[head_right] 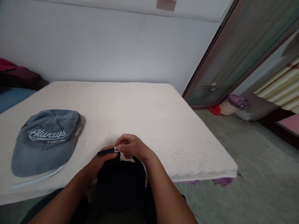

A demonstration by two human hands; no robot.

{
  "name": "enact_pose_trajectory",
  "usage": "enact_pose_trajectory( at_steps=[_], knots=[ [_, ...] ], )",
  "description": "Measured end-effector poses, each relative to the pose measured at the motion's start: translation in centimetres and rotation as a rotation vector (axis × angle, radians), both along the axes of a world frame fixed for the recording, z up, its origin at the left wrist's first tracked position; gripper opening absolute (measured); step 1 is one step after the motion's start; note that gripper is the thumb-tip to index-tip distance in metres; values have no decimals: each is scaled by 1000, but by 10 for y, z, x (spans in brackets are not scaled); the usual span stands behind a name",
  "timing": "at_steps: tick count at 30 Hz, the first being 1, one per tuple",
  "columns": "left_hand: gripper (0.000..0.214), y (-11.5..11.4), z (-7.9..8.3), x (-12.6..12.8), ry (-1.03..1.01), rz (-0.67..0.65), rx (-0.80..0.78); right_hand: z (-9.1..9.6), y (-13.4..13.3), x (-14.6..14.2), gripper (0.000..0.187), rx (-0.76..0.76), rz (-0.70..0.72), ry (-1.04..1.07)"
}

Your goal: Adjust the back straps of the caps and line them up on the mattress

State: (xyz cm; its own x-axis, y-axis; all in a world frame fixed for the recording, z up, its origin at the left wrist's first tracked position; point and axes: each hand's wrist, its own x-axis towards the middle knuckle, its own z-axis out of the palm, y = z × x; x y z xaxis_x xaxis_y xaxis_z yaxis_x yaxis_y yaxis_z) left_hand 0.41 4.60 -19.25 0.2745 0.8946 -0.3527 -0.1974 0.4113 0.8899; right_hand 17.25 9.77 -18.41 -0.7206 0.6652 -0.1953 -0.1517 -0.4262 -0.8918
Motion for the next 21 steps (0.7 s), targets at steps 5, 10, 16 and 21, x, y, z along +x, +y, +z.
enact_pose_trajectory(
  at_steps=[5, 10, 16, 21],
  knots=[
    [21, -7, -3, -6, -60, 48, -16, 4, -5, -4, 19, -74, 32, 74],
    [15, -11, -2, -10, -152, 43, 4, 5, -10, -11, 15, -98, 27, 127],
    [12, -14, 5, -18, -99, -4, 84, 4, -14, -22, 14, -90, -13, 96],
    [27, -20, 4, -24, -171, -69, 16, 6, -17, -23, 12, -28, -37, 17]
  ],
)
